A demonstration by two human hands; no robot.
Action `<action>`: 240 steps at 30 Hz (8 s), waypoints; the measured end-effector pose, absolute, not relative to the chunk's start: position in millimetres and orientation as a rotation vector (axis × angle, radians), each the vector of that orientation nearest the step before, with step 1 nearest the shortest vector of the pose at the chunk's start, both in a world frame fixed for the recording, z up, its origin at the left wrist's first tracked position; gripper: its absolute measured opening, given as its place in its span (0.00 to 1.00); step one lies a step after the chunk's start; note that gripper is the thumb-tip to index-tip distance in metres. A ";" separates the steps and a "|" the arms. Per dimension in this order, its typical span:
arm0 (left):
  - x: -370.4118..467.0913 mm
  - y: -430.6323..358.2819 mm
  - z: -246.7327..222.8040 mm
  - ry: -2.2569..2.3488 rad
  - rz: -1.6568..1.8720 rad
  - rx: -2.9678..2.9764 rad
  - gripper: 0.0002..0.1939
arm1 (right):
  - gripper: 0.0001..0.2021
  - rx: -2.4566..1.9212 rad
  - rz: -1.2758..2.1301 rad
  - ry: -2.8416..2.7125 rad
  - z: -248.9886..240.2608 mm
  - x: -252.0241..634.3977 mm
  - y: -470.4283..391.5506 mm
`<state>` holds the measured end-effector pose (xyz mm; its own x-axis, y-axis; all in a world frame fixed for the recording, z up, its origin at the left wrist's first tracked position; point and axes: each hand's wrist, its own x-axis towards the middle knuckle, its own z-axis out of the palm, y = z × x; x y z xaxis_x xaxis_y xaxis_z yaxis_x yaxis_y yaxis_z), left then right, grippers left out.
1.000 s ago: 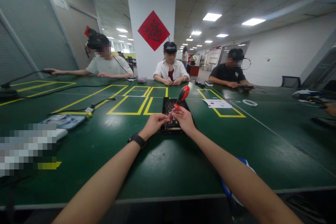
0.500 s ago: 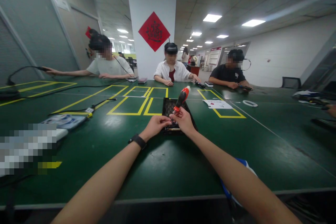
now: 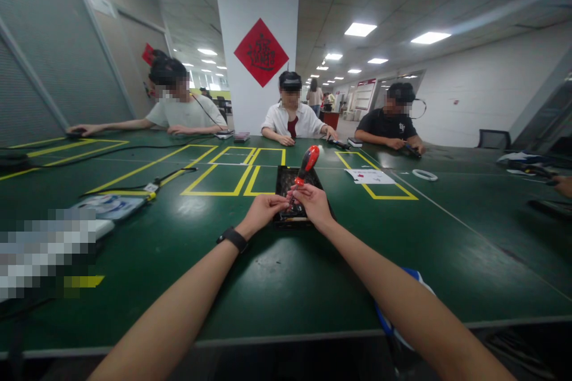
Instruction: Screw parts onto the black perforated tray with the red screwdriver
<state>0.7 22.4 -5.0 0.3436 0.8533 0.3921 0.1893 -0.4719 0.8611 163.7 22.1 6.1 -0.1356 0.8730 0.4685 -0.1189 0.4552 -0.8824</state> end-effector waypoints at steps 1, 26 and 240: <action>0.7 22.5 -5.1 0.926 1.153 1.868 0.17 | 0.14 -0.714 0.980 -1.441 5.8 163.9 22.6; 0.4 21.2 -3.4 0.837 1.107 1.988 0.15 | 0.16 -0.627 1.081 -1.517 5.0 162.6 22.3; 6.8 71.6 -29.4 1.716 1.191 1.971 0.19 | 0.14 -0.913 1.013 -2.113 12.3 219.9 46.4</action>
<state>6.8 71.6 -29.4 -0.0387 0.9158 0.3997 0.6952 -0.2627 0.6691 219.9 46.4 12.3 -0.5712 0.7883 0.2286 0.3156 0.4681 -0.8254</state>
